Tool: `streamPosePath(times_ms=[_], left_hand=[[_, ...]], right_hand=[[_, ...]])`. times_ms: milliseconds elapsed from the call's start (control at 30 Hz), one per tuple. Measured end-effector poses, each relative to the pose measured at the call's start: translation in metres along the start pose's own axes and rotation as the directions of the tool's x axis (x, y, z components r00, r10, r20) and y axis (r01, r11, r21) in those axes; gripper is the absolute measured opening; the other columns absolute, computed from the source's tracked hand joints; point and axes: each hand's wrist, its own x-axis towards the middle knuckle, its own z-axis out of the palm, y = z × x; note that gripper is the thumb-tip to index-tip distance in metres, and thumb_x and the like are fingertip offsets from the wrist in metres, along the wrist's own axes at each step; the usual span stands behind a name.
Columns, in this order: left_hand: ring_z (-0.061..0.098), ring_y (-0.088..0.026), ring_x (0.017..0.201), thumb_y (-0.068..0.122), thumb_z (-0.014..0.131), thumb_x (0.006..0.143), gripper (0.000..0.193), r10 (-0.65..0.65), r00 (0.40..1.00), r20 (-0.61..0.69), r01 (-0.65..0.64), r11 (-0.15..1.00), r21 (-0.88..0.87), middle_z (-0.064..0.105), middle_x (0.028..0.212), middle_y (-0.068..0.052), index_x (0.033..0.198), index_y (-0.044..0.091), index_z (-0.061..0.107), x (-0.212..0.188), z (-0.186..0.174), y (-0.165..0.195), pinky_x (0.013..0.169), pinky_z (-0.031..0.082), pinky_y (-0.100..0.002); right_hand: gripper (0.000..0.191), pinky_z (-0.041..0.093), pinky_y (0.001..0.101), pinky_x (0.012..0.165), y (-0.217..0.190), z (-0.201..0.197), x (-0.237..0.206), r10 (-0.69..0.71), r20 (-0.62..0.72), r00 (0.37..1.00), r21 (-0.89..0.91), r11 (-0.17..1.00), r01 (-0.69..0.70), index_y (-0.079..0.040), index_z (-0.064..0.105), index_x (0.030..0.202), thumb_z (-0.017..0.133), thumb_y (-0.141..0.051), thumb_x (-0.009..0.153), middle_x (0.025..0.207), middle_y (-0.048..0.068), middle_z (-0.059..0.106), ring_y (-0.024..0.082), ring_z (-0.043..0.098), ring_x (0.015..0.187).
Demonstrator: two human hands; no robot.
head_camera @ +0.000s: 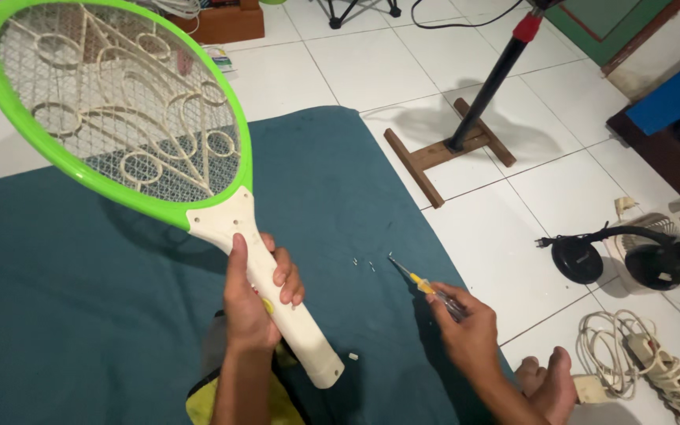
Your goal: The person repairs an electric fly swatter, using a screwdriver to open the handle and work on the internal circuit board and battery contacts, then closes the handle and screws it back together. They wipe the racket mesh with a yellow cloth, then pick up a desk lamp and use the screwdriver on its bulb socket.
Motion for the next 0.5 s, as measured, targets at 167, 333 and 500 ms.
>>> streamPosePath(times_ms=[167, 333, 500], left_hand=[[0.044, -0.015, 0.050, 0.053, 0.041, 0.107, 0.042, 0.019, 1.000, -0.015, -0.020, 1.000, -0.012, 0.042, 0.067, -0.004, 0.101, 0.012, 0.047, 0.003, -0.005, -0.003, 0.049, 0.041, -0.031], [0.045, -0.015, 0.052, 0.048, 0.043, 0.109, 0.037, 0.041, 0.999, -0.026, -0.040, 0.999, 0.033, 0.045, 0.074, -0.005, 0.104, 0.012, 0.047, 0.003, -0.003, -0.007, 0.050, 0.042, -0.031], [0.049, -0.017, 0.048, 0.060, 0.033, 0.105, 0.054, 0.072, 0.993, 0.089, -0.071, 0.997, -0.022, 0.051, 0.079, -0.008, 0.100, 0.008, 0.048, 0.002, 0.005, -0.006, 0.046, 0.046, -0.032]], right_hand=[[0.028, 0.042, 0.0232, 0.052, -0.011, -0.011, 0.005, 0.045, 0.031, 0.999, -0.008, 0.999, -0.045, -0.003, 0.078, 0.115, 0.075, -0.014, 0.089, 0.074, 0.005, 0.071, 0.008, 0.055, 0.060], [0.029, 0.033, 0.0219, 0.045, -0.043, -0.037, -0.002, 0.052, 0.176, 0.983, 0.190, 0.978, -0.086, -0.001, 0.079, 0.113, 0.075, -0.008, 0.086, 0.068, 0.004, 0.066, 0.007, 0.048, 0.052], [0.028, 0.033, 0.0246, 0.039, -0.070, -0.046, -0.019, 0.055, 0.460, 0.886, 0.334, 0.914, -0.230, 0.003, 0.082, 0.108, 0.074, -0.006, 0.084, 0.058, 0.007, 0.064, 0.009, 0.047, 0.044]])
